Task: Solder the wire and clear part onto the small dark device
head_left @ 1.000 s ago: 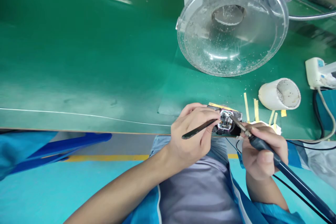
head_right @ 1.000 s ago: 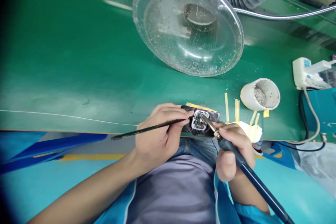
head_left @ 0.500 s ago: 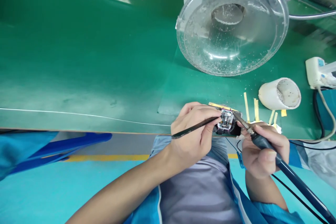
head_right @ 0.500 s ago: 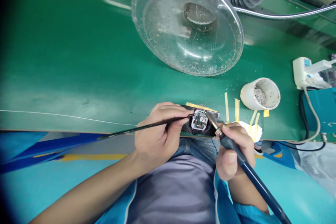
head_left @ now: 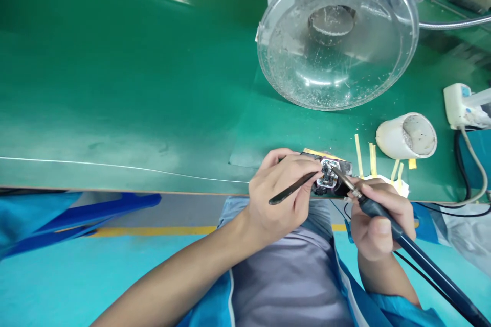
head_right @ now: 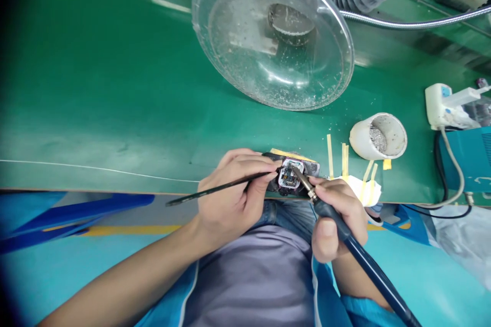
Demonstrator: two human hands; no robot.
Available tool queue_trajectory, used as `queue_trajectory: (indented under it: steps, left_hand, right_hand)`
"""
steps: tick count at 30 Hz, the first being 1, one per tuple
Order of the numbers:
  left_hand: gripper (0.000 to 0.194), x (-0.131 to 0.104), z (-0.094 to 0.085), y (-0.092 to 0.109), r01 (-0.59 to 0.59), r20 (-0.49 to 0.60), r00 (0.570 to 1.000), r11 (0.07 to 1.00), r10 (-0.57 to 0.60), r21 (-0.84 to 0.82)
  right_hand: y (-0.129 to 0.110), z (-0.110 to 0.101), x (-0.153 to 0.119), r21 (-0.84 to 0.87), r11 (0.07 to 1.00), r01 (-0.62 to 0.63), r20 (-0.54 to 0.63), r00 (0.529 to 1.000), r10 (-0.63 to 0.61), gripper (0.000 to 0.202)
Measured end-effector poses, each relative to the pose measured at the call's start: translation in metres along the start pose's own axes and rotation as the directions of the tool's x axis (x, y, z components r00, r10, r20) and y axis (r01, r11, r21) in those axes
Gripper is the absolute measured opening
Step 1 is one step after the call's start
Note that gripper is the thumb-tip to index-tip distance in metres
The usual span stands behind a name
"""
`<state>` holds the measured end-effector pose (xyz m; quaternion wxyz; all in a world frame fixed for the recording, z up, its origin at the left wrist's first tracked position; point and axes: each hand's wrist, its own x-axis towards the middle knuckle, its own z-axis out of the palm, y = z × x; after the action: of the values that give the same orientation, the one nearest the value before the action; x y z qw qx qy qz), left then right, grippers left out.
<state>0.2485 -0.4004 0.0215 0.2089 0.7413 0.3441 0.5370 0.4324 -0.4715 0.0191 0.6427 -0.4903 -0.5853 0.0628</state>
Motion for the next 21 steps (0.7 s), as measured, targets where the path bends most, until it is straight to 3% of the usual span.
queue_trajectory:
  steps: [3,9,16,18,21]
  left_hand:
    - [0.013,0.001,-0.001,0.000,-0.016,0.019,1.000,1.000,0.016,0.020]
    - [0.013,0.000,0.001,0.001,-0.023,0.003,1.000,0.999,0.023,0.022]
    - [0.013,0.001,0.001,0.001,-0.040,0.012,0.999,0.997,0.039,0.061]
    - [0.014,0.001,0.001,0.001,-0.051,0.007,0.999,0.997,0.051,0.052]
    - [0.015,0.001,0.000,0.002,-0.046,0.001,0.999,0.997,0.046,0.059]
  right_hand:
    - [0.000,-0.008,-0.002,0.010,1.000,-0.014,0.079,0.997,0.013,0.031]
    - [0.004,-0.008,-0.004,0.018,1.000,0.026,0.066,0.997,-0.027,0.030]
    - [0.001,-0.011,-0.003,-0.034,0.999,0.033,0.142,0.990,-0.028,0.031]
    - [0.001,-0.008,-0.002,-0.030,0.999,0.031,0.115,0.993,-0.027,0.032]
    - [0.005,0.000,-0.001,0.013,0.999,0.030,-0.018,0.999,-0.030,0.033]
